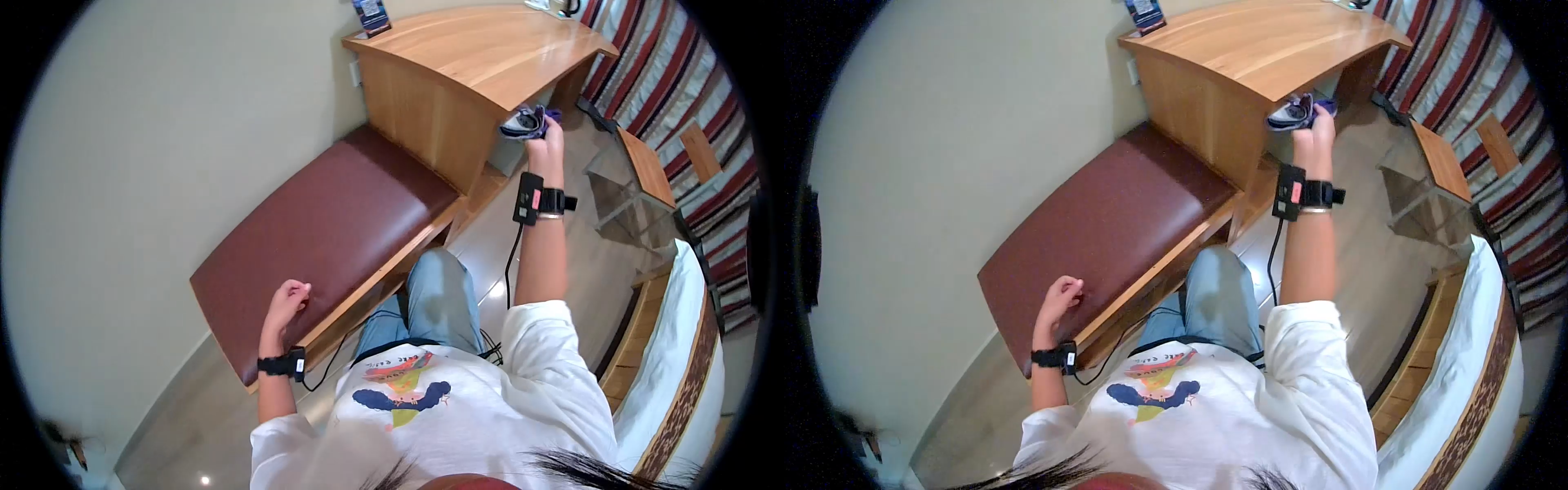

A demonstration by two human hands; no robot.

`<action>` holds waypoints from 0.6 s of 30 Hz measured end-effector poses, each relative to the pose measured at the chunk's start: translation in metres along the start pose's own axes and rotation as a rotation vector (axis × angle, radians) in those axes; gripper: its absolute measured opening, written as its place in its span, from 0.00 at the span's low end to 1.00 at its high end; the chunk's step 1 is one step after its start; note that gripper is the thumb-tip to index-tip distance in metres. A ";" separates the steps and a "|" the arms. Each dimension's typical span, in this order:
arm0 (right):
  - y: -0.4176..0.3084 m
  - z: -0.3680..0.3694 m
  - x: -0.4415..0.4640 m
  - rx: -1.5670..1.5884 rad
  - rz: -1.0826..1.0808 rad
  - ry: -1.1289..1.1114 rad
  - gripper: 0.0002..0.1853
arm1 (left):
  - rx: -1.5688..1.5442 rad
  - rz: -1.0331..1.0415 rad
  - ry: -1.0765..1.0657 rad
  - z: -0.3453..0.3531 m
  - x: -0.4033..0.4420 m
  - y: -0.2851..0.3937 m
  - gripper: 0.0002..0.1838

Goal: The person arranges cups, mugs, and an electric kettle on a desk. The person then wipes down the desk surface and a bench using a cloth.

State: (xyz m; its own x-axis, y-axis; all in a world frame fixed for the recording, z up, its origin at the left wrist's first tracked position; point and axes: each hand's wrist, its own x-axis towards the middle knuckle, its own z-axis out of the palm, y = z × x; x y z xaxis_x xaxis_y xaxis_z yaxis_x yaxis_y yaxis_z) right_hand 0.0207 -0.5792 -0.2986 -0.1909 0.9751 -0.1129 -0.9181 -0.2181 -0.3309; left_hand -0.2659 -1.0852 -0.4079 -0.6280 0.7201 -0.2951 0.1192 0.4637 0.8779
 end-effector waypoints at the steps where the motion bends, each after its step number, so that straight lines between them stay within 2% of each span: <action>1: -0.009 -0.003 -0.014 -0.026 -0.016 0.058 0.08 | -0.185 -0.034 -0.010 -0.002 -0.006 0.015 0.08; 2: -0.015 -0.008 -0.034 0.000 -0.087 0.003 0.09 | -0.181 0.049 0.018 -0.008 -0.005 0.022 0.06; 4: -0.003 0.025 -0.103 -0.094 -0.634 0.157 0.09 | -0.186 0.198 0.113 -0.022 0.014 0.030 0.07; 6: 0.017 0.038 -0.142 -0.263 -1.118 0.007 0.12 | -0.089 0.314 0.220 -0.039 0.044 0.044 0.07; 8: 0.040 0.025 -0.159 -0.769 -1.191 -0.021 0.17 | -0.165 0.463 0.201 -0.053 0.080 0.053 0.09; 10: 0.050 0.026 -0.165 -1.616 -1.910 -0.185 0.27 | -0.287 0.388 0.195 -0.063 0.107 0.071 0.10; 12: 0.062 0.013 -0.134 -1.988 -1.961 -0.707 0.29 | -0.327 0.399 0.194 -0.066 0.122 0.088 0.10; 13: 0.068 0.008 -0.120 -2.005 -1.976 -0.692 0.29 | -0.362 0.402 0.212 -0.067 0.132 0.094 0.11; 15: 0.083 0.000 -0.099 -2.574 -2.000 -0.842 0.31 | -0.450 0.416 0.176 -0.072 0.150 0.085 0.11; 16: 0.085 -0.004 -0.092 -2.599 -2.014 -0.816 0.31 | -0.535 0.414 0.154 -0.073 0.159 0.080 0.11; 18: 0.086 -0.014 -0.085 -2.873 -1.781 -0.601 0.34 | -0.833 0.420 0.043 -0.071 0.175 0.053 0.10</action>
State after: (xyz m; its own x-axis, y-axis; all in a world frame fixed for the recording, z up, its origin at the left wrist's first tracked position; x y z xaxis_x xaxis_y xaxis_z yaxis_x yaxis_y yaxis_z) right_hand -0.0374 -0.6811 -0.3310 -0.7567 0.3400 0.5585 0.6529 0.3468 0.6735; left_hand -0.4241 -0.9717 -0.3859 -0.6886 0.7171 0.1075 -0.2367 -0.3624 0.9015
